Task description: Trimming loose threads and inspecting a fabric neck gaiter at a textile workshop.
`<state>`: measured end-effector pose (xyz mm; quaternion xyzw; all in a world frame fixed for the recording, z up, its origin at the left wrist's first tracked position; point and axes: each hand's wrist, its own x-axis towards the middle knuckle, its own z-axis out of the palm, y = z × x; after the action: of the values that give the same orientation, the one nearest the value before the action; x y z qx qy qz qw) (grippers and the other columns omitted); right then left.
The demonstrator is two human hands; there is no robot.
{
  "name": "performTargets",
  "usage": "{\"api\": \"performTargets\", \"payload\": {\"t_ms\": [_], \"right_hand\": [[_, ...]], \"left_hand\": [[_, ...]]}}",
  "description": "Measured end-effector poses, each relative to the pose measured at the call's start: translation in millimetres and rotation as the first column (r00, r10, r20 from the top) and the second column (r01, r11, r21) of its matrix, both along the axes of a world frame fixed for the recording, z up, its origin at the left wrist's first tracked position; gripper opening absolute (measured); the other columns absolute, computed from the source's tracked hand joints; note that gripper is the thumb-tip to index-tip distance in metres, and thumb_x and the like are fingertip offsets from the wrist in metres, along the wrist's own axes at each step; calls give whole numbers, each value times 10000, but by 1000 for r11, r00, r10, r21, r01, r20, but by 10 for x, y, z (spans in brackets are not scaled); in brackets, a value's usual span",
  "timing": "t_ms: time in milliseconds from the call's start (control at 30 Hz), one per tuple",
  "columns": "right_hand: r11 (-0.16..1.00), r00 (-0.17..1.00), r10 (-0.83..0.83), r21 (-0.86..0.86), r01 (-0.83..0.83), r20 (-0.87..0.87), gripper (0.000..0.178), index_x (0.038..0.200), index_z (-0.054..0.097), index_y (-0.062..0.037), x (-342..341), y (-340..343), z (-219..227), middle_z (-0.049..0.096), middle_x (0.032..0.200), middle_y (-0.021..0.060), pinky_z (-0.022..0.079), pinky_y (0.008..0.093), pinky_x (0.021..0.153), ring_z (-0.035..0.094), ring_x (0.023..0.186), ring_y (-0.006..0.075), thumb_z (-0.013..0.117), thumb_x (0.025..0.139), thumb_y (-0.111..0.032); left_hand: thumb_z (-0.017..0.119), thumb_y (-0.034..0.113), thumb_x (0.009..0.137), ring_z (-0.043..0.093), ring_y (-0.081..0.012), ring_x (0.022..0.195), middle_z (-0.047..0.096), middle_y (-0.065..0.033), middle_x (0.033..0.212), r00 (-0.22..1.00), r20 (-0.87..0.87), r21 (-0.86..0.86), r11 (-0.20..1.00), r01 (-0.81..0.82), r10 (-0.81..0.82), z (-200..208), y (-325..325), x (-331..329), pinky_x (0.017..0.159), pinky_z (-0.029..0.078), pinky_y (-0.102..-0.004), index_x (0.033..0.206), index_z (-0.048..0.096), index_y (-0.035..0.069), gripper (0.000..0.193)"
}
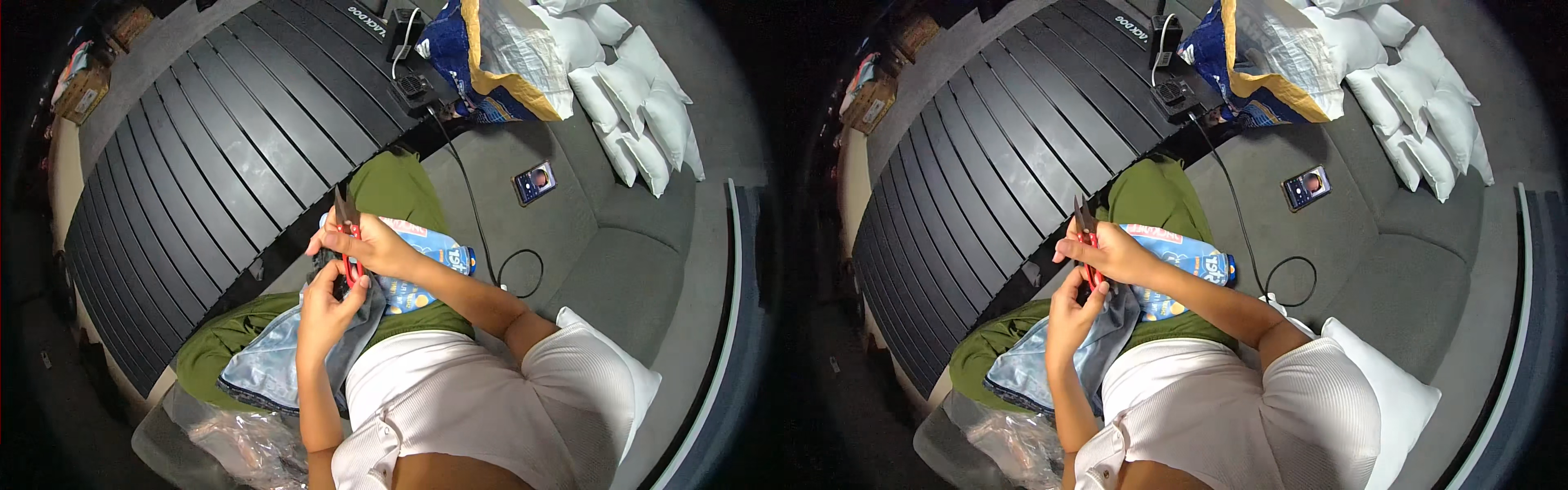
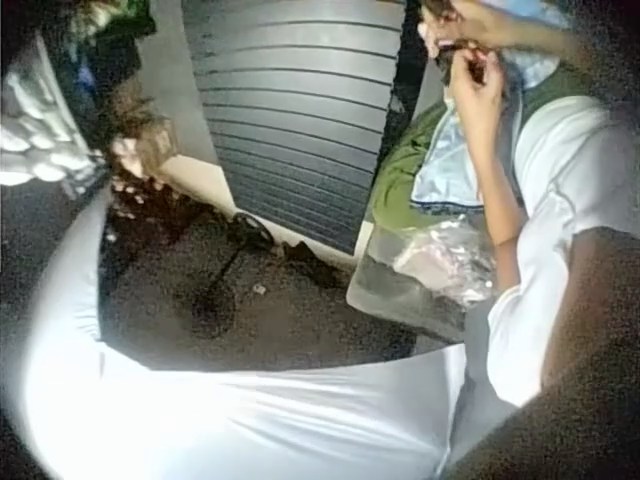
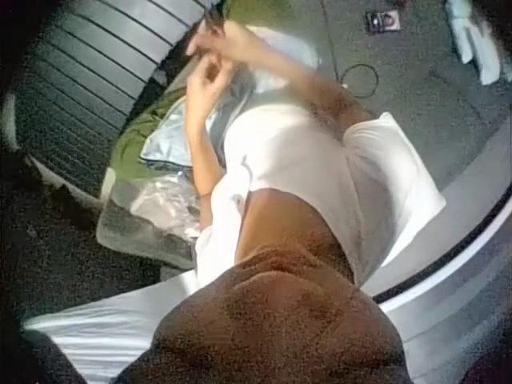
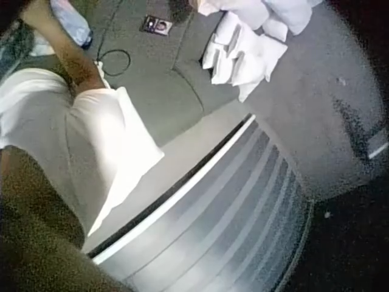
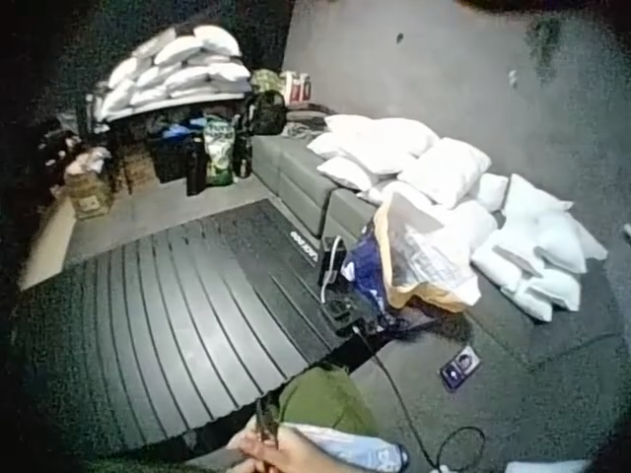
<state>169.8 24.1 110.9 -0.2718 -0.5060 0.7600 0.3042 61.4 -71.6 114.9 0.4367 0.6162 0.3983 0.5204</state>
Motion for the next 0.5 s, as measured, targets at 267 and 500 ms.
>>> {"api": "performTargets", "payload": {"t_ms": [267,500], "right_hand": [[999,998,-48,11,47,41,433,785,462,-22,66,139,98,590,796,112,429,307,762,556,789,184,297,939,-391],[852,890,452,266,-450,59,359,618,305,-73,33,174,147,539,851,78,378,264,681,462,760,122,621,782,-117]], "left_hand": [[625,49,783,506,-47,751,589,1,866,936,320,-98,988,-121,146,185,11,-120,674,411,-175,984,603,-3,209],[622,-79,726,571,-81,828,606,-58,939,857,495,1,987,-163,141,315,-74,-398,680,432,-176,1060,557,-40,343]]}}
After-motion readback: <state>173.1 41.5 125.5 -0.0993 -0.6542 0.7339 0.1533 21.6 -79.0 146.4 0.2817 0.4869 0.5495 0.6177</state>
